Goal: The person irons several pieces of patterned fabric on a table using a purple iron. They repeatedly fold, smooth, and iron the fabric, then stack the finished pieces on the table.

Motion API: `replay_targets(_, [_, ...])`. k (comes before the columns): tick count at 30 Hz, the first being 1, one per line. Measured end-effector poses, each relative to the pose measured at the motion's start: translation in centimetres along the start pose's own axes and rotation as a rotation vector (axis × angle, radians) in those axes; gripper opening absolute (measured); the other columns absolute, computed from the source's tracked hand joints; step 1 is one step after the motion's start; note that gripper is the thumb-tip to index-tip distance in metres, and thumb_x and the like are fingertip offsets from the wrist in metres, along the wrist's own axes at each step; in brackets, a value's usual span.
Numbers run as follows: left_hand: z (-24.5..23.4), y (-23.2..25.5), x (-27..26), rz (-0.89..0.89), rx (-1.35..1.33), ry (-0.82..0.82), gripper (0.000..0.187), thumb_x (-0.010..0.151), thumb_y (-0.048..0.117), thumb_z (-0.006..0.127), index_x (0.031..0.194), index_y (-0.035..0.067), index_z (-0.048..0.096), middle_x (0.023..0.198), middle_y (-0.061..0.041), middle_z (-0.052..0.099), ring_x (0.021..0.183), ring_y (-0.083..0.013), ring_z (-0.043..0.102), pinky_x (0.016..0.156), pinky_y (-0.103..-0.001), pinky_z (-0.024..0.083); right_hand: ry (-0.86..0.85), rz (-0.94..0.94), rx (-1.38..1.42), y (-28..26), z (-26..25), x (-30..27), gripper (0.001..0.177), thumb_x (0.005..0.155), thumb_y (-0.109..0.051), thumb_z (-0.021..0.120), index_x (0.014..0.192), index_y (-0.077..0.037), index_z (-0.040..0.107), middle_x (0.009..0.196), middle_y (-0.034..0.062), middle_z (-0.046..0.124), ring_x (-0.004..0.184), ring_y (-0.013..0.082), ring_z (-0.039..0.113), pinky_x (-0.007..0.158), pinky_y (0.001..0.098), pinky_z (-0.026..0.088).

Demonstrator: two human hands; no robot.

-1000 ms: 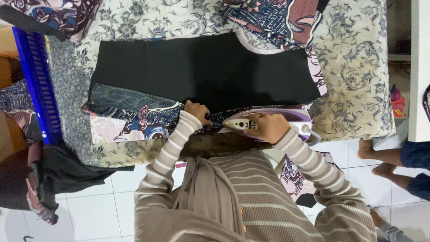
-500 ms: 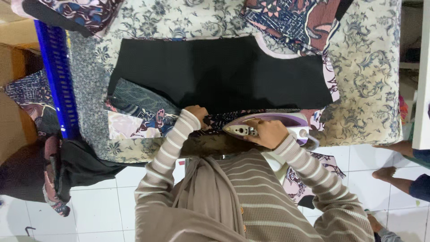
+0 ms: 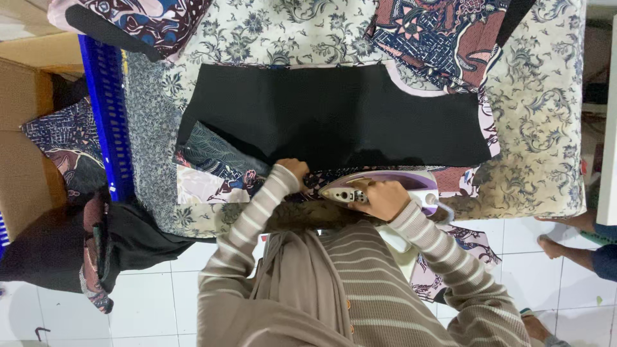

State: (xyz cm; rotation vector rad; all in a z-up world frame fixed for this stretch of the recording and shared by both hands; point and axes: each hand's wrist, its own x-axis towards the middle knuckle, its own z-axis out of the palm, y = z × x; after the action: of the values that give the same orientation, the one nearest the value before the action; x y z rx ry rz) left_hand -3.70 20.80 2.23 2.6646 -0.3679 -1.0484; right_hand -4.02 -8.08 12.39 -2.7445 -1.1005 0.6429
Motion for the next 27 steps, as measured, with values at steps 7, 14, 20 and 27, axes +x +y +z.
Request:
replay_targets(7, [-1.8,-8.5,-4.8,-0.198,-0.049,-0.089,0.04,0.073,0.046,0.086,0.1,0.017,0.083,0.101,-0.013,0.08,0.091,-0.0309,0.075,0.085,-0.042,0.059,0.093,0.011,0.014,-1.5,-0.2,0.6,0.062,0.083,-0.064,0.067,0.12,-0.015,0.073,0.057,0.0099,0.066,0.044,0.0231,0.064,0.042,0.0365,0.05])
replay_targets(14, [0.1,-9.1,-4.3,-0.189,-0.134,0.021,0.046,0.064,0.043,0.089,0.1,0.016,0.081,0.098,-0.013,0.078,0.093,-0.032,0.075,0.087,-0.042,0.058,0.096,-0.024,0.048,-4.4,-0.6,2.1,0.061,0.083,-0.06,0.069,0.123,-0.014,0.072,0.064,0.0125,0.069,0.051,0.0261,0.067,0.046,0.0382,0.052])
replay_targets(20, [-0.4,-9.8,-5.4,-0.153,-0.101,0.017,0.052,0.065,0.045,0.091,0.104,0.013,0.079,0.098,-0.015,0.077,0.094,-0.0316,0.074,0.088,-0.041,0.057,0.165,-0.049,0.096,-7.1,-0.5,3.8,0.059,0.083,-0.059,0.07,0.121,-0.014,0.071,0.066,0.0122,0.07,0.056,0.028,0.069,0.05,0.0402,0.053])
replay_targets(27, [-0.3,-13.8,-5.8,-0.172,-0.079,-0.144,0.056,0.075,0.044,0.086,0.124,0.019,0.074,0.118,-0.01,0.075,0.11,-0.03,0.072,0.095,-0.04,0.056,0.043,-0.015,0.09,-8.7,-0.7,5.3,0.06,0.085,-0.058,0.069,0.125,-0.013,0.07,0.061,0.0116,0.067,0.053,0.028,0.068,0.05,0.04,0.054])
